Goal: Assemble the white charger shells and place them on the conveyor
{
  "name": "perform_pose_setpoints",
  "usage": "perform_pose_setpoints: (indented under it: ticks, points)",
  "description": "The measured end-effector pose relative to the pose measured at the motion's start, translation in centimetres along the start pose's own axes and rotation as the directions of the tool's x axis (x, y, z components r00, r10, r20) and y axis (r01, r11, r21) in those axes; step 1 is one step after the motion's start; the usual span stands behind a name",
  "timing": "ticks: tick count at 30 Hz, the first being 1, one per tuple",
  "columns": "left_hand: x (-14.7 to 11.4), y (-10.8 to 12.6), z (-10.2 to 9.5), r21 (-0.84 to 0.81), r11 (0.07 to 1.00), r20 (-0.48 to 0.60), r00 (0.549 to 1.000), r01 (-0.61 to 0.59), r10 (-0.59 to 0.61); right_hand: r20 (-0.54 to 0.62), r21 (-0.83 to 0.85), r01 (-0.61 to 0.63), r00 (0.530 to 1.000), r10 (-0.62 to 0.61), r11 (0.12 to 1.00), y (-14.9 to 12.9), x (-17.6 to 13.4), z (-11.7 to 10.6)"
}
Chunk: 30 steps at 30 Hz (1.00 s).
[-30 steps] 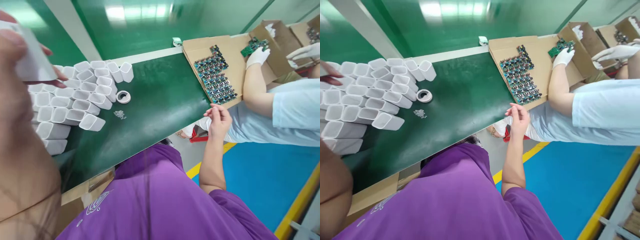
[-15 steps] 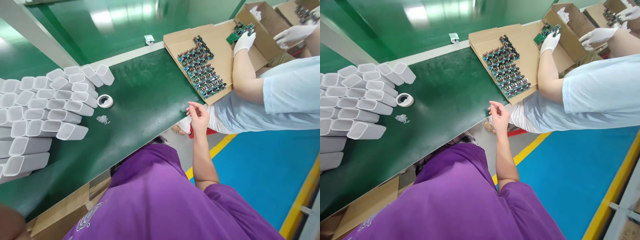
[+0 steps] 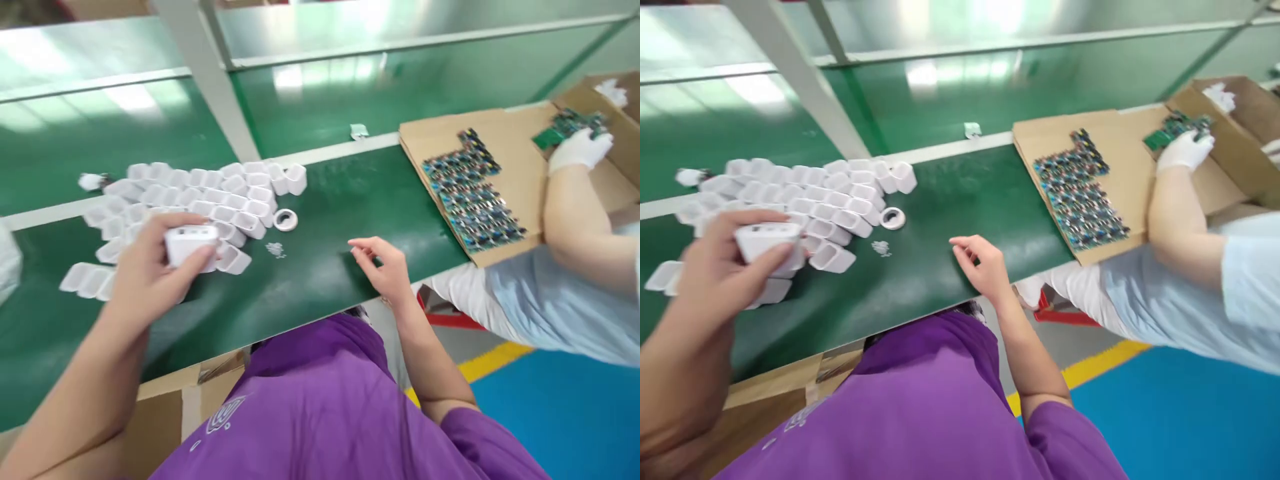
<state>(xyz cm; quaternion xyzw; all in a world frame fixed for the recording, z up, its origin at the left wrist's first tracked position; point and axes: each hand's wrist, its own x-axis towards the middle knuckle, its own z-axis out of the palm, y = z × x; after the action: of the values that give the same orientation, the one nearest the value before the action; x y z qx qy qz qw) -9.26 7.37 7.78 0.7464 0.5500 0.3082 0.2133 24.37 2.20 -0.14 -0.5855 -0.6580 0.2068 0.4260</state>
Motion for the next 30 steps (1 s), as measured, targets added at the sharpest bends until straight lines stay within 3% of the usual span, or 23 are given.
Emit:
perform_pose_setpoints:
  ticks: [1,3,6,10,17,19,22,25,28,30]
  points:
    - [0.3,0.1,0.5,-0.007,1.000,-0.043,0.999,-0.004,0.004,0.114,-0.011,0.063,0.992,-0.061,0.998,-0.7,0.6,1.1]
    - [0.9,0.2,1.3,-0.027,1.000,-0.031,0.999,-0.013,0.013,0.305,-0.068,0.197,0.938,-0.168,0.978,-2.0,1.8,3.3]
    - [1.4,0.2,1.9,-0.062,0.998,-0.039,0.999,-0.021,0.018,0.471,-0.210,0.368,0.850,-0.236,0.906,-3.4,3.2,6.1]
    - [1.3,-0.1,2.1,-0.117,0.993,-0.063,0.998,0.004,-0.011,0.551,-0.342,0.445,0.808,-0.207,0.828,-4.4,4.3,8.1]
    - [0.7,-1.3,2.4,-0.241,0.968,-0.022,0.996,0.075,-0.083,0.626,-0.480,0.623,0.736,-0.257,0.618,-5.8,4.2,8.4]
    - [0.7,-1.6,2.6,-0.273,0.958,-0.011,0.995,0.088,-0.095,0.647,-0.480,0.642,0.720,-0.253,0.598,-5.9,4.6,8.4]
    - [0.9,-1.8,2.9,-0.388,0.913,0.019,0.991,0.128,-0.131,0.613,-0.385,0.562,0.749,-0.252,0.732,-6.0,5.9,7.9]
    - [0.7,-1.1,3.2,-0.576,0.795,0.081,0.981,0.192,-0.179,0.458,-0.076,0.374,0.836,-0.301,0.924,-6.9,7.5,6.8]
    - [-0.2,0.8,3.7,-0.711,0.652,0.140,0.962,0.264,-0.236,0.241,0.241,0.250,0.921,-0.307,0.938,-8.8,7.8,5.9]
    - [-0.9,2.2,4.5,-0.762,0.581,0.152,0.951,0.286,-0.269,0.129,0.348,0.212,0.954,-0.271,0.913,-9.9,7.2,5.9]
